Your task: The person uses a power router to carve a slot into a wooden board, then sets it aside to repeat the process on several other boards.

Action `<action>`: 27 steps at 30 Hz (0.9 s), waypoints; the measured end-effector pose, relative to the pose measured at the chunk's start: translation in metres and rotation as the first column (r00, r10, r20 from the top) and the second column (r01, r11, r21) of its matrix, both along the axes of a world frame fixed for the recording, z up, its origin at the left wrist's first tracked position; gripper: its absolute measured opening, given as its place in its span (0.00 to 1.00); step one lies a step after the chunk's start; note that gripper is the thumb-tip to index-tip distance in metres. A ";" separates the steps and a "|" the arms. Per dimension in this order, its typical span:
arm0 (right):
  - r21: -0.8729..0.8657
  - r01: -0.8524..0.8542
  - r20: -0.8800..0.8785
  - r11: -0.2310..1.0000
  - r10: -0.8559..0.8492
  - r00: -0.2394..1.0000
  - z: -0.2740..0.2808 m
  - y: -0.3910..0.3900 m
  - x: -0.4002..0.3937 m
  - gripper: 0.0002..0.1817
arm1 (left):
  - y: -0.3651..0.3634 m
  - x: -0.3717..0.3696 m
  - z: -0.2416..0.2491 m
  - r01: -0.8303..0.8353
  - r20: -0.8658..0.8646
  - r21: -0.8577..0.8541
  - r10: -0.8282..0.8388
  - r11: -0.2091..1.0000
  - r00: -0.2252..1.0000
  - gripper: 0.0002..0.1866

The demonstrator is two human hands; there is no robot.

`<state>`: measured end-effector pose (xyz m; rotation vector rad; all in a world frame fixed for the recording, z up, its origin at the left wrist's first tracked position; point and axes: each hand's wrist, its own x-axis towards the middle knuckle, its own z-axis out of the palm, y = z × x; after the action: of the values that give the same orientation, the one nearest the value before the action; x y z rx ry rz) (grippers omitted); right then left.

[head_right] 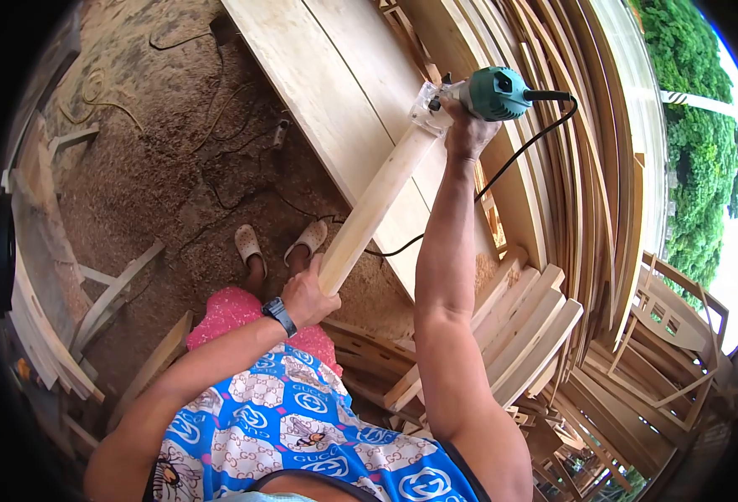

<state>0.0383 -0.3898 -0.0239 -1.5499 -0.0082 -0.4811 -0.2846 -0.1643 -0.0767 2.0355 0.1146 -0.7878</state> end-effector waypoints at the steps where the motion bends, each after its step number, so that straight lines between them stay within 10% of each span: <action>1: 0.002 -0.009 -0.006 1.000 0.009 1.000 0.001 0.001 0.000 0.30 | 0.000 0.000 -0.001 0.001 -0.001 0.001 -0.001 1.000 1.000 0.39; 27: -0.006 -0.140 -0.059 0.990 0.140 0.988 0.002 0.001 0.004 0.33 | -0.004 -0.005 0.005 -0.115 0.008 -0.025 0.115 0.993 0.993 0.42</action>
<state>0.0427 -0.3889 -0.0216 -1.5610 -0.0740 -0.3250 -0.2901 -0.1682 -0.0715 1.9905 0.2148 -0.7046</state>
